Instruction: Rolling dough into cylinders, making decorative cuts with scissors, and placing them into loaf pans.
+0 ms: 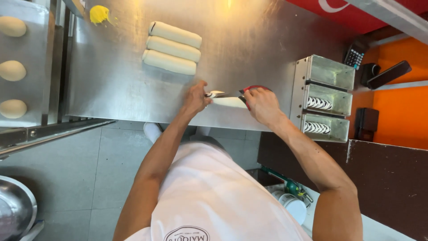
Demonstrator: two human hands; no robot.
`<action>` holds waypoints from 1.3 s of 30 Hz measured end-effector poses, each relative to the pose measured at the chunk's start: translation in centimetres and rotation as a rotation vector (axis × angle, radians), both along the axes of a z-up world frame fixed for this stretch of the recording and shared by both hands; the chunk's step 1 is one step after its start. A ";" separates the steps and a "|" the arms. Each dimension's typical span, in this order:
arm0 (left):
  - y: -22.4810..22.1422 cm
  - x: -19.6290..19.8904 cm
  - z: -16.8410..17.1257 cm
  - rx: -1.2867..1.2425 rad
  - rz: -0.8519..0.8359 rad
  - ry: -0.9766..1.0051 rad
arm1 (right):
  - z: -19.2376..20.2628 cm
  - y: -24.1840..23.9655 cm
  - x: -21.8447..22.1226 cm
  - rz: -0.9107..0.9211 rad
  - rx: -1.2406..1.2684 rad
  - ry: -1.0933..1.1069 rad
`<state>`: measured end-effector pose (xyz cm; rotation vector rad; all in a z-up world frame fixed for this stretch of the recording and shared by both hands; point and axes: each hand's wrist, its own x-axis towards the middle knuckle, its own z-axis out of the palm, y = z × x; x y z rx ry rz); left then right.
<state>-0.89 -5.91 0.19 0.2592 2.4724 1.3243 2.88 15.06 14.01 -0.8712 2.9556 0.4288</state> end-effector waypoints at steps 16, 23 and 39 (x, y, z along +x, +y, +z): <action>0.9 0.1 0.5 -0.152 0.238 -0.039 | 5.3 4.2 3.6 -0.109 -0.134 0.039; 2.5 0.7 -2.2 -0.027 0.366 -0.102 | 5.4 3.3 3.4 -0.061 -0.142 0.033; 0.2 2.7 0.5 0.055 0.192 -0.049 | 3.4 -0.5 3.7 -0.010 -0.142 0.062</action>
